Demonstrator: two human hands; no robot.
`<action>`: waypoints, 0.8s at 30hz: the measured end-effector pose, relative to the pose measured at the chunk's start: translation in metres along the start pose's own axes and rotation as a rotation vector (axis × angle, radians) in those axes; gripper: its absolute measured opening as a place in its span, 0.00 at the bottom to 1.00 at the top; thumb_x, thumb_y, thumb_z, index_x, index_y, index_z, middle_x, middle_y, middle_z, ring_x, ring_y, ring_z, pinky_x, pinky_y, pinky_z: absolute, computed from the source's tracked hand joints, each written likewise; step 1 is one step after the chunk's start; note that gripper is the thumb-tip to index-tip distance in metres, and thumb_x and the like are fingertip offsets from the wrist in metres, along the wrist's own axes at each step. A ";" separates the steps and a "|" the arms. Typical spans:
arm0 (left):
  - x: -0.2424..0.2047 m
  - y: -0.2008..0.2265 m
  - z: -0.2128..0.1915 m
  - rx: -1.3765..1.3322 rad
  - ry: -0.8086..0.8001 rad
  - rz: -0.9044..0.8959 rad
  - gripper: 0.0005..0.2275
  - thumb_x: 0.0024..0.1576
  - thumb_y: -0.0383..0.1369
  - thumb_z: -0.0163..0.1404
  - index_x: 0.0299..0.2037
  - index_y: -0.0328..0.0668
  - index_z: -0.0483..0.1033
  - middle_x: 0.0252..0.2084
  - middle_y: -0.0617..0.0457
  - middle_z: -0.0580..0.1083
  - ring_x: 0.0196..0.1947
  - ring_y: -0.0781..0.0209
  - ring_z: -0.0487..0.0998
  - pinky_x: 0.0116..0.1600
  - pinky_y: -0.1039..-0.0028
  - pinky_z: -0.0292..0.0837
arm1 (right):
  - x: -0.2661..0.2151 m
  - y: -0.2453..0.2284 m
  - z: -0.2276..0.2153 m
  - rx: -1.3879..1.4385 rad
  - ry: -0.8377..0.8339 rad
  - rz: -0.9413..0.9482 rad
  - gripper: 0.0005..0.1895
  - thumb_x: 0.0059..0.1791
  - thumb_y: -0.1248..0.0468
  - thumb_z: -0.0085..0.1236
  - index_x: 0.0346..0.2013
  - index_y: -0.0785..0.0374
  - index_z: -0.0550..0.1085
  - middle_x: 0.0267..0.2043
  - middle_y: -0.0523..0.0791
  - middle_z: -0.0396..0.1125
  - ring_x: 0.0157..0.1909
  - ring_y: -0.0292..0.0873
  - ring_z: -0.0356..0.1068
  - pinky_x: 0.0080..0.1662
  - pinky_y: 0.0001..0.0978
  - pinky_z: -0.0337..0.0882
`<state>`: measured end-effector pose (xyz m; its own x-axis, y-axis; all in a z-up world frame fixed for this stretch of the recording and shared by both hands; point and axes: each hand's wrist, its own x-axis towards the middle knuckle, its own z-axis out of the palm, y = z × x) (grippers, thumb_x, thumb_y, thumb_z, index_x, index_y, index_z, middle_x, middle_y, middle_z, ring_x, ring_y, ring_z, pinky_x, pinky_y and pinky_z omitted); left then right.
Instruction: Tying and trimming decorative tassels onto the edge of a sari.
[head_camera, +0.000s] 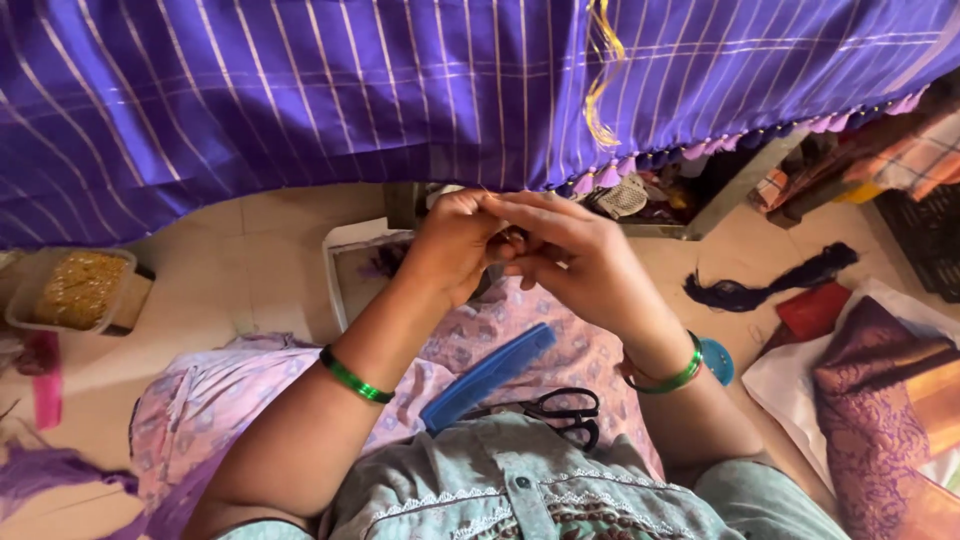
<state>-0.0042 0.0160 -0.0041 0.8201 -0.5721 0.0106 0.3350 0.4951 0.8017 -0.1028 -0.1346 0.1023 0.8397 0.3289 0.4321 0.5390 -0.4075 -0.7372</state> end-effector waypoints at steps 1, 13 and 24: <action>-0.001 0.000 -0.003 -0.047 -0.119 0.064 0.06 0.61 0.27 0.50 0.34 0.33 0.79 0.26 0.53 0.75 0.23 0.69 0.75 0.30 0.78 0.73 | 0.004 0.005 0.004 -0.059 -0.052 -0.029 0.30 0.45 0.80 0.62 0.63 0.67 0.71 0.61 0.51 0.68 0.47 0.38 0.73 0.43 0.27 0.78; -0.006 0.024 0.010 0.001 0.130 -0.046 0.08 0.60 0.32 0.55 0.39 0.34 0.81 0.33 0.56 0.79 0.24 0.73 0.75 0.27 0.85 0.69 | -0.068 0.032 -0.006 0.106 0.104 0.369 0.30 0.45 0.82 0.64 0.61 0.68 0.71 0.36 0.49 0.71 0.32 0.35 0.74 0.33 0.23 0.73; -0.007 0.019 0.007 0.083 0.149 -0.034 0.09 0.60 0.33 0.56 0.40 0.33 0.82 0.28 0.55 0.77 0.22 0.73 0.73 0.27 0.84 0.66 | -0.039 0.020 -0.002 0.192 0.026 0.336 0.25 0.51 0.76 0.57 0.63 0.68 0.67 0.57 0.47 0.70 0.42 0.31 0.67 0.39 0.20 0.70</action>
<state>-0.0064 0.0245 0.0149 0.8708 -0.4810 -0.1015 0.3293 0.4175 0.8469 -0.1247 -0.1571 0.0719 0.9701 0.1811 0.1613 0.2134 -0.3211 -0.9227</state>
